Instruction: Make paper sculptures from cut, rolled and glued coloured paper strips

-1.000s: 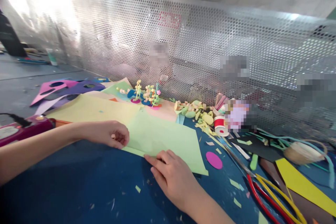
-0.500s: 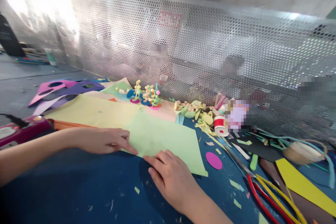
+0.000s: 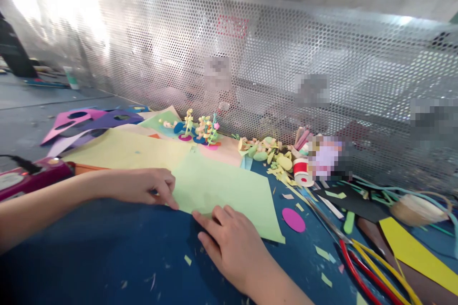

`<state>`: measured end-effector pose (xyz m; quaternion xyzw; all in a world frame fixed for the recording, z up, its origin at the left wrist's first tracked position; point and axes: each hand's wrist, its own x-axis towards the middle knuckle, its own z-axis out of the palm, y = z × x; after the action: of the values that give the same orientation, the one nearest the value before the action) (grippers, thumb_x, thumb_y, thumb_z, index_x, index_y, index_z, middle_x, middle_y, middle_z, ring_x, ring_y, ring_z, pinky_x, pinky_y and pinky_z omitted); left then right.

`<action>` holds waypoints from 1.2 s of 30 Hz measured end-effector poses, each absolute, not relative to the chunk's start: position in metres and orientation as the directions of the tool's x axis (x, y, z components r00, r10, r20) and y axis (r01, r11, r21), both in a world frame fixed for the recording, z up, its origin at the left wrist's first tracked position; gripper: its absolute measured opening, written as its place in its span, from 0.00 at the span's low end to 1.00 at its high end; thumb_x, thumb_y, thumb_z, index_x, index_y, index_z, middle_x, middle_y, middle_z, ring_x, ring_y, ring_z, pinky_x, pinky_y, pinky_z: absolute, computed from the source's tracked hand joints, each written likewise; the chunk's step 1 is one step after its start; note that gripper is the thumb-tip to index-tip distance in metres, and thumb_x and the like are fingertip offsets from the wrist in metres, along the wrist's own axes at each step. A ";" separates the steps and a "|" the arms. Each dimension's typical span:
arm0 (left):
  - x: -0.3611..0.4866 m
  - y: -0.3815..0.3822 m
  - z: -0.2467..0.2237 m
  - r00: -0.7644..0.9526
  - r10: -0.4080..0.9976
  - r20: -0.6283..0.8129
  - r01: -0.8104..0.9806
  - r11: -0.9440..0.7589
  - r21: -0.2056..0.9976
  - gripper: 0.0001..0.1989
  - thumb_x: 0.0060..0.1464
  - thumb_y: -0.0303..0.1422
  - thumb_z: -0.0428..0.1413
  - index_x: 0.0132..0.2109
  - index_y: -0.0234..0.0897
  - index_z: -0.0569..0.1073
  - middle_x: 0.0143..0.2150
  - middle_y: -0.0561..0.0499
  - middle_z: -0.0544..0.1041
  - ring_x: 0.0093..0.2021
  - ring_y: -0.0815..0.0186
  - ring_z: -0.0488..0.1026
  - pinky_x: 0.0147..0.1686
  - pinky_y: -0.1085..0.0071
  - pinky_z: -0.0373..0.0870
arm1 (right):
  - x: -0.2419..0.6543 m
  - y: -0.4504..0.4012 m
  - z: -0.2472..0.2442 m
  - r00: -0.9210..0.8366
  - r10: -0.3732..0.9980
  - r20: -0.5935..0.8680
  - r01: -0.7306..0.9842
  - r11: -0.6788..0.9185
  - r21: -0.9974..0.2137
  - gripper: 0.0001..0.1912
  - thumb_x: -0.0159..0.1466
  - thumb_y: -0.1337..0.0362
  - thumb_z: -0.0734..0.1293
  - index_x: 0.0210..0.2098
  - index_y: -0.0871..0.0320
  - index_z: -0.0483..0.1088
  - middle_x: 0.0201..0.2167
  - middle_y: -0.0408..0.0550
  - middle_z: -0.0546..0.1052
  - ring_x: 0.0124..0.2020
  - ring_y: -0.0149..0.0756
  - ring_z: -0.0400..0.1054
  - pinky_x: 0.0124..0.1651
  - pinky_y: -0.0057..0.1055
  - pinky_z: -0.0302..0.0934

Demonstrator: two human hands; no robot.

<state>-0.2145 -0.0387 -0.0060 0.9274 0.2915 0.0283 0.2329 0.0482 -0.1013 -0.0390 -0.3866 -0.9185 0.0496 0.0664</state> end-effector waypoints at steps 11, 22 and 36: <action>-0.233 -0.021 -0.004 0.805 0.589 -0.078 0.564 -0.717 0.409 0.16 0.47 0.38 0.58 0.45 0.46 0.71 0.42 0.50 0.66 0.46 0.60 0.60 0.47 0.69 0.54 | 0.051 -0.102 -0.043 -0.684 0.720 0.120 0.702 0.694 -0.160 0.20 0.66 0.59 0.54 0.58 0.46 0.59 0.37 0.48 0.69 0.37 0.38 0.64 0.36 0.35 0.62; -0.239 -0.021 0.009 0.700 0.714 0.000 0.629 -0.616 0.474 0.12 0.51 0.32 0.51 0.45 0.42 0.67 0.46 0.52 0.68 0.45 0.63 0.63 0.46 0.70 0.58 | 0.050 -0.101 -0.041 -0.675 0.732 0.092 0.709 0.678 -0.194 0.20 0.67 0.59 0.52 0.57 0.45 0.59 0.38 0.48 0.69 0.37 0.38 0.64 0.37 0.36 0.63; -0.180 -0.050 -0.042 0.596 0.747 0.292 0.695 -0.663 0.278 0.21 0.45 0.41 0.57 0.47 0.43 0.64 0.49 0.46 0.61 0.53 0.54 0.56 0.52 0.55 0.58 | 0.050 -0.103 -0.041 -0.671 0.735 0.102 0.704 0.674 -0.226 0.20 0.67 0.60 0.53 0.57 0.44 0.58 0.38 0.47 0.68 0.38 0.38 0.63 0.40 0.36 0.62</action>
<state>-0.1805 -0.0498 -0.0424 0.8909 0.4048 0.1947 0.0673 0.0505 -0.1026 -0.0413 -0.3950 -0.9101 0.0838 0.0926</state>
